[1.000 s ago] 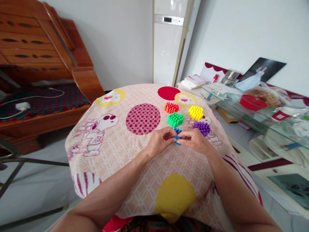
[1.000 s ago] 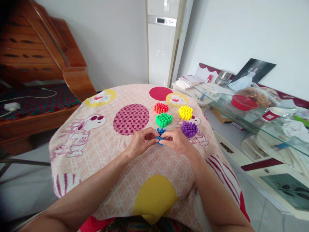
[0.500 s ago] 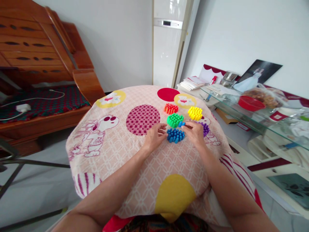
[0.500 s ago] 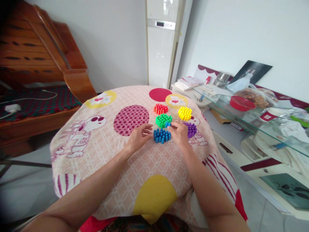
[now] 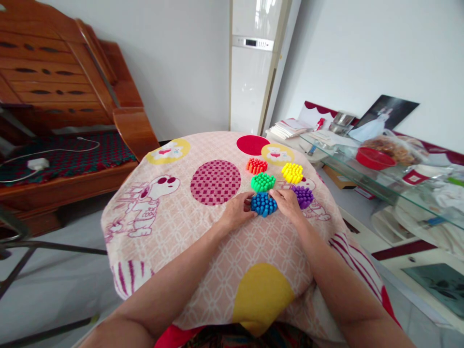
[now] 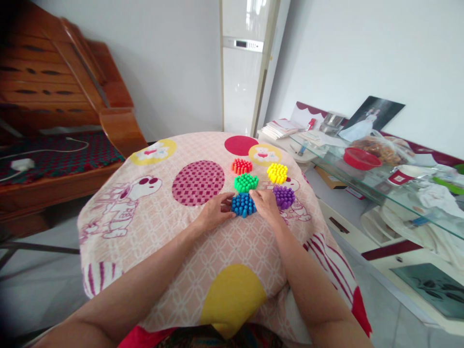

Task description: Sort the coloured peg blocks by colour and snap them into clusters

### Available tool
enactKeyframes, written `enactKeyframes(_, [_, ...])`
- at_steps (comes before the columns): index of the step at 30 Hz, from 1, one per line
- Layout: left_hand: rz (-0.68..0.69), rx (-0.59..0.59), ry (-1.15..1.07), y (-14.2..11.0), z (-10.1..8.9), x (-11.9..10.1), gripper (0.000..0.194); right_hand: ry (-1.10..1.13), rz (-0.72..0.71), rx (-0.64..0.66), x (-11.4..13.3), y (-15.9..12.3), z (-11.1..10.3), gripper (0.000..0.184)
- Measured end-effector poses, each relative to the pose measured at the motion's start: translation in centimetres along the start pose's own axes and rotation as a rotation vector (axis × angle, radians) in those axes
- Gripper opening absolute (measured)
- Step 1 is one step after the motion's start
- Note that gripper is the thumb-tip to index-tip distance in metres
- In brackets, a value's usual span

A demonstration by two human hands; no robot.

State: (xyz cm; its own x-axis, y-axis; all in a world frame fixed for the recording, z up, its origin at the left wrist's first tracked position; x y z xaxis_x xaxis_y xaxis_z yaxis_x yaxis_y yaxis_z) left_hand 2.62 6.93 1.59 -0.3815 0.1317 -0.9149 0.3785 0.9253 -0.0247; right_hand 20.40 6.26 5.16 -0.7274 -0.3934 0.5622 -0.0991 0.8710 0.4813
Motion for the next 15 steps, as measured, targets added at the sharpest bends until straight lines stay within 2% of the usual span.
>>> enactKeyframes(3, [-0.016, 0.0, 0.016, 0.1, 0.0, 0.1, 0.07, -0.014, 0.001, 0.017, -0.3, 0.1, 0.4, 0.048])
enactKeyframes(7, [0.003, 0.009, 0.024, 0.2, -0.1, -0.3, 0.081, -0.039, 0.014, -0.041, -0.4, 0.1, -0.2, 0.042])
enactKeyframes(11, [0.048, 0.008, 0.067, 0.4, -0.2, -1.3, 0.078, 0.005, -0.048, -0.043, 1.0, 0.2, -0.2, 0.042])
enactKeyframes(15, [0.094, 0.045, 0.185, 0.6, 0.6, -2.2, 0.078, 0.035, -0.105, -0.003, 2.1, 0.3, 0.3, 0.044])
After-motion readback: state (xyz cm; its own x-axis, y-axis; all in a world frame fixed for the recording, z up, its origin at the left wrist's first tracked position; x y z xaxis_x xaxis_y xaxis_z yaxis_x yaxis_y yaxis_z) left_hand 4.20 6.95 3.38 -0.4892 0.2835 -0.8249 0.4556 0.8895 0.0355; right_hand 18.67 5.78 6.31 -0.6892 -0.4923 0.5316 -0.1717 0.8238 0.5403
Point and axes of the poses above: each hand's wrist, its own y-axis towards the middle knuckle, its own z-axis out of the palm, x = y × z, the point moved 10 cm from there along y, towards the middle knuckle, and after that the axes turned 14 degrees about -z, right-handed, at the moved point
